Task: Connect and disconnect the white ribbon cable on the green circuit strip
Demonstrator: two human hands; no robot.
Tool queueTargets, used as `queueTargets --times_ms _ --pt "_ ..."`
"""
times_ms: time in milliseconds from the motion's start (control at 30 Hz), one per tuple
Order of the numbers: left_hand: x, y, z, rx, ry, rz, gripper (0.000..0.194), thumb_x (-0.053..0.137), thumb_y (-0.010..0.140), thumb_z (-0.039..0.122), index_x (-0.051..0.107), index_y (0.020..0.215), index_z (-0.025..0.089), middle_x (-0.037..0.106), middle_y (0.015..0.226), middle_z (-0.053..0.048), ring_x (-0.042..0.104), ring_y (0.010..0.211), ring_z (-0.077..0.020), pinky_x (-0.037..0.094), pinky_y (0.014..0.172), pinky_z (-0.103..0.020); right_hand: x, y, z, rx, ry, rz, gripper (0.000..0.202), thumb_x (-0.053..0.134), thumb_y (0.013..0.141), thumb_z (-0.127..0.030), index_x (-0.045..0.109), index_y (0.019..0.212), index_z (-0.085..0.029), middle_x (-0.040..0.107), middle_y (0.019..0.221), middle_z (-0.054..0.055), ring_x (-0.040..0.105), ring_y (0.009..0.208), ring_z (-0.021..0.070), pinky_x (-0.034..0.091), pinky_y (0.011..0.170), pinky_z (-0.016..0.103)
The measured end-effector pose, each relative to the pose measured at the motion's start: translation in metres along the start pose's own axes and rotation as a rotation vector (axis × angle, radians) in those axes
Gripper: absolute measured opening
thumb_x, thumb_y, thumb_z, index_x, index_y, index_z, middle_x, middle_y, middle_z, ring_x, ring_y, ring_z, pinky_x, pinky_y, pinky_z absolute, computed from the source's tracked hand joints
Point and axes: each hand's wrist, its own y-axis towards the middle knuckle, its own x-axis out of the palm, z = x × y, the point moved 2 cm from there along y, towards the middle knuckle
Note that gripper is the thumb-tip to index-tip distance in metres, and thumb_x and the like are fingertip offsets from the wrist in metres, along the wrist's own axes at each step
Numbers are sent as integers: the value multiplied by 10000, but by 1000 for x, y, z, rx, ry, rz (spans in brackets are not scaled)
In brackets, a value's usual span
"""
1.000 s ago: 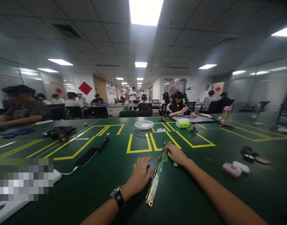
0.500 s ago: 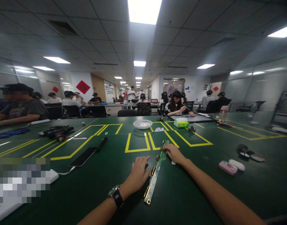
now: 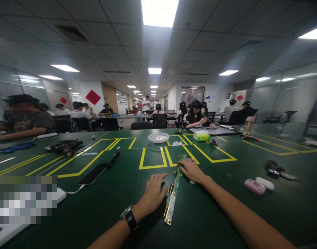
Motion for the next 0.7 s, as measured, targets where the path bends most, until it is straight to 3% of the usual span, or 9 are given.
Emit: queueTargets --times_ms 100,200,400,500,700 --pt "0 1 -1 4 -2 4 456 444 877 286 416 1329 236 492 1295 -64 386 1198 -226 320 973 -345 2 -1 -11 23 -42 -19 438 410 895 -465 551 1229 -218 585 1201 117 475 1160 266 183 1024 496" --pt "0 1 -2 5 -8 26 449 439 878 280 420 1325 240 509 1264 -58 404 1173 -222 331 955 -341 4 -2 -20 30 -75 -49 474 395 893 -514 569 1199 -197 562 1197 135 476 1134 281 205 1000 488" --pt "0 2 -5 -20 -10 48 444 432 871 287 435 1311 230 525 1234 -68 411 1152 -226 325 948 -342 -1 -2 -37 37 -52 -66 337 487 863 -447 620 1043 -194 589 1081 114 495 1059 276 258 944 465" --pt "1 3 -6 -27 -19 52 440 431 871 290 440 1305 222 530 1222 -68 413 1148 -221 324 944 -331 -1 -3 -42 45 -48 -67 311 492 865 -396 601 1062 -182 583 1078 120 497 1044 270 284 921 445" --pt "3 4 -9 -24 -60 72 438 451 855 257 454 1290 206 548 1177 -69 430 1123 -215 326 937 -322 2 -4 -45 130 -124 13 327 499 853 -389 626 1041 -154 452 1297 168 362 1204 321 277 944 441"
